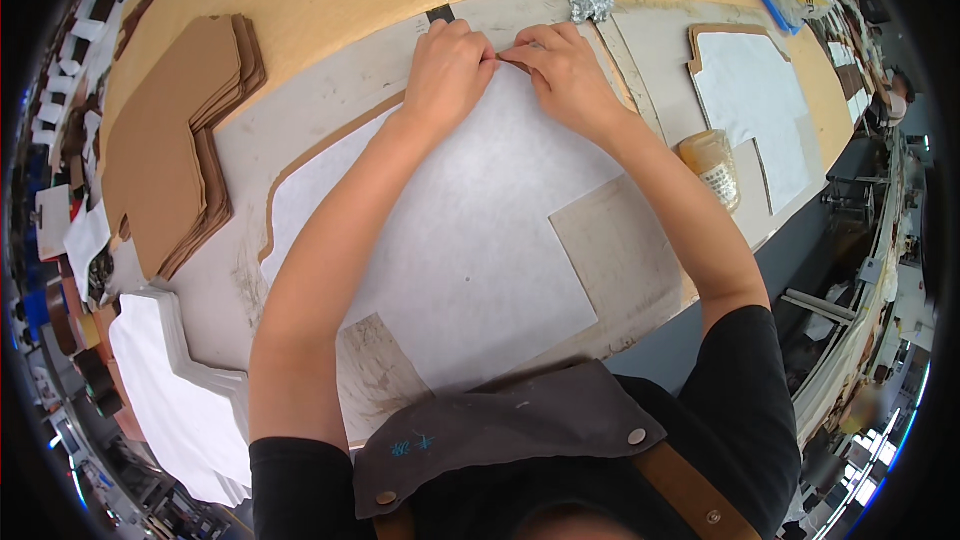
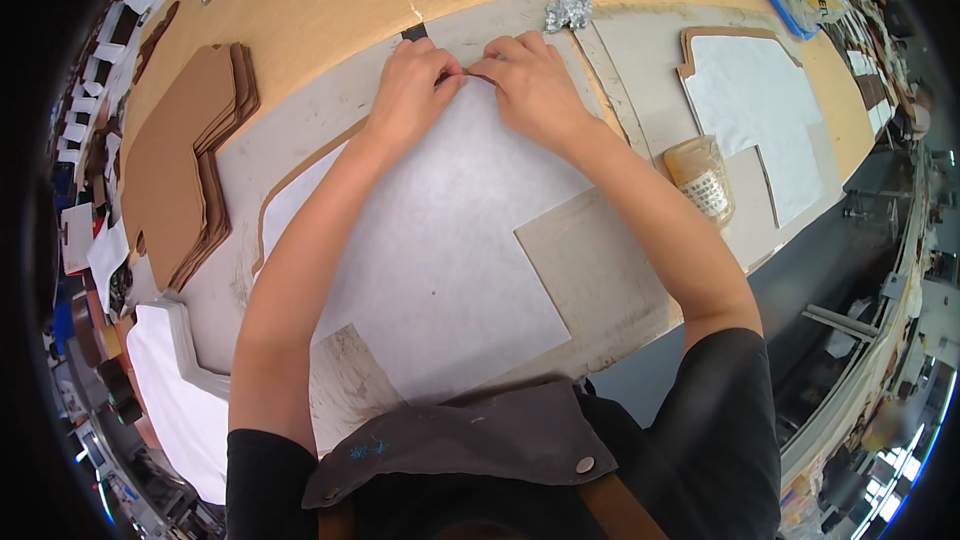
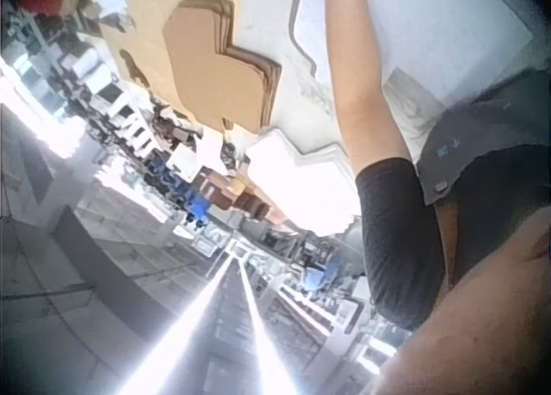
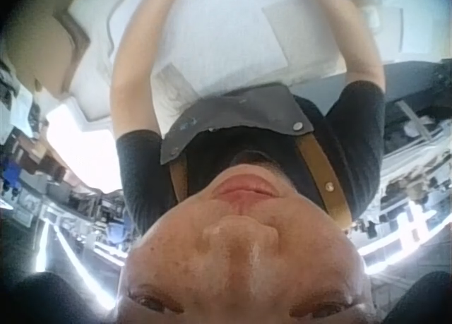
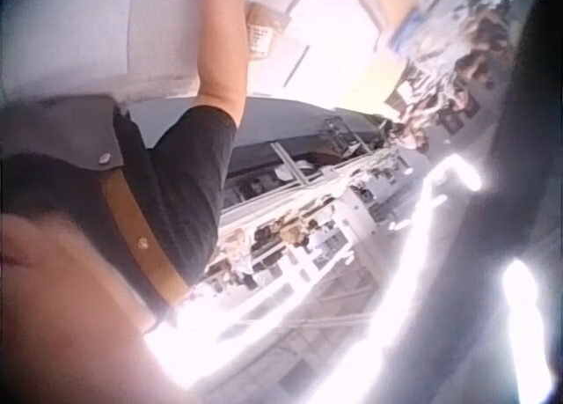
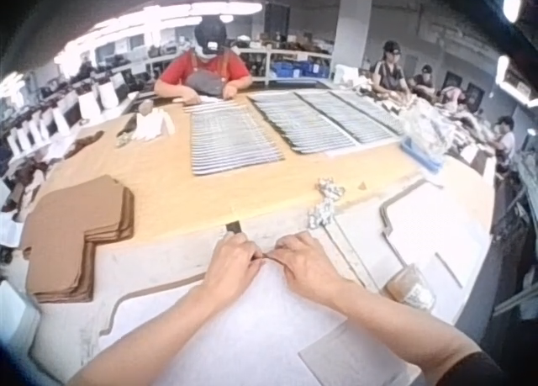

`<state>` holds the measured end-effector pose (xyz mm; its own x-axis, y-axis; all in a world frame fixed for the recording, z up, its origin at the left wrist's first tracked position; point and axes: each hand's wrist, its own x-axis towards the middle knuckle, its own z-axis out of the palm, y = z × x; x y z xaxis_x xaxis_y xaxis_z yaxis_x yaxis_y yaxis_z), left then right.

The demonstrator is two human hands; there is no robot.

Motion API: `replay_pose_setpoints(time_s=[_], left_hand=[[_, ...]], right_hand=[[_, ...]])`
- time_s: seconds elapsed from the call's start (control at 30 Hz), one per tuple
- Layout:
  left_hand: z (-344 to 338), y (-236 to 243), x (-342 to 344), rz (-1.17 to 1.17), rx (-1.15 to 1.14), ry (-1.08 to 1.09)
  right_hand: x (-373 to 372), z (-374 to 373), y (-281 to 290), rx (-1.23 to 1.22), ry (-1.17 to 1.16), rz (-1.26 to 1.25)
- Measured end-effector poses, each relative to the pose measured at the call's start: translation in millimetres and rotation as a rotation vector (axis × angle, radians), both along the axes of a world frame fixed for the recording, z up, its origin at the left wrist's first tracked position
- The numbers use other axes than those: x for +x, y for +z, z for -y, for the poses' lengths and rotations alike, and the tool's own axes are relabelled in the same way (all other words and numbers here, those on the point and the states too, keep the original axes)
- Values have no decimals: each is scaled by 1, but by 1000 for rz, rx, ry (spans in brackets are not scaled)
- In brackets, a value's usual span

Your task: The recorder is gluing and layering material onto leather or synthetic panels in a workshop.

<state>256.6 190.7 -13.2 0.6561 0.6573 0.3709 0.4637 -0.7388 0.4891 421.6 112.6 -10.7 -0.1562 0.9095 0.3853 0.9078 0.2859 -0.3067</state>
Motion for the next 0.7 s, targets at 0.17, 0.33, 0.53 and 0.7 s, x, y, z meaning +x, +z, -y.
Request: replay_pose_setpoints(time_s=[0.17, 0.33, 0.53, 0.7], left_hand=[[-7, -3, 2, -103, 89, -51], [8, -6, 0, -96, 263, -49], [23, -8, -6, 34, 366, -171], [17, -6, -7, 82, 327, -143]], right_hand=[[-3, 0, -1, -3, -10, 1], [-2, 1, -6, 48, -19, 41], [-4, 7, -4, 71, -34, 61], [7, 26, 4, 172, -110, -18]])
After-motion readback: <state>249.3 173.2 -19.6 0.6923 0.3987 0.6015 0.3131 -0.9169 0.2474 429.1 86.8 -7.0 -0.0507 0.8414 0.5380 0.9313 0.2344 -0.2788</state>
